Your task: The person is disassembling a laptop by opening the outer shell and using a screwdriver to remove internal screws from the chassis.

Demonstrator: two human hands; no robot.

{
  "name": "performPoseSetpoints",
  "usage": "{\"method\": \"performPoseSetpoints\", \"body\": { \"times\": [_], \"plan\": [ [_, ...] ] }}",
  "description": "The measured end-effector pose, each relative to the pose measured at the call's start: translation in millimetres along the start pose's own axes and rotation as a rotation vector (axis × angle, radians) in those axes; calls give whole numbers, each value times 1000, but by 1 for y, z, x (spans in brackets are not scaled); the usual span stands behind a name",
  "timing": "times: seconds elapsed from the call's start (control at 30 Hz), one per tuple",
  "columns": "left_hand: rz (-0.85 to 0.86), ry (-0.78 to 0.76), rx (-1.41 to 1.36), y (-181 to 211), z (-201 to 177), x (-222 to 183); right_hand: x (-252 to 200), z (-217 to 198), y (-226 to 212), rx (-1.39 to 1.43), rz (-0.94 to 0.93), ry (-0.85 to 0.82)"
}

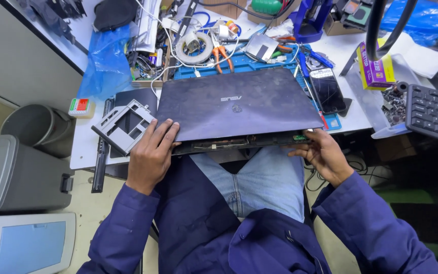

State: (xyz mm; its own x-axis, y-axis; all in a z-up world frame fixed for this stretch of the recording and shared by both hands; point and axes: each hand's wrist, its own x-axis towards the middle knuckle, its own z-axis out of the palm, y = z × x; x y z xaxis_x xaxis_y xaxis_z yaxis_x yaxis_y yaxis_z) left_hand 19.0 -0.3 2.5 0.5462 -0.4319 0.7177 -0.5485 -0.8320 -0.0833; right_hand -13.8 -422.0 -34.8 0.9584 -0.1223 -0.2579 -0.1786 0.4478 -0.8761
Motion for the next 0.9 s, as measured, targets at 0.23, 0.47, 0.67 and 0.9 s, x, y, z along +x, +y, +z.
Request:
{"method": "performPoseSetpoints", "body": {
  "times": [0.23,0.47,0.67,0.9],
  "plan": [
    [136,123,-100,-15,4,12,40,-60,48,153,-14,-180],
    [251,267,-45,17,-68,38,-29,-67,20,228,-138,-236],
    [253,44,-91,54,-106,27,-71,-70,11,205,-112,-173],
    [68,-74,-209,39,-80,7,-66,-51,13,105,-5,-132]
  ]
}}
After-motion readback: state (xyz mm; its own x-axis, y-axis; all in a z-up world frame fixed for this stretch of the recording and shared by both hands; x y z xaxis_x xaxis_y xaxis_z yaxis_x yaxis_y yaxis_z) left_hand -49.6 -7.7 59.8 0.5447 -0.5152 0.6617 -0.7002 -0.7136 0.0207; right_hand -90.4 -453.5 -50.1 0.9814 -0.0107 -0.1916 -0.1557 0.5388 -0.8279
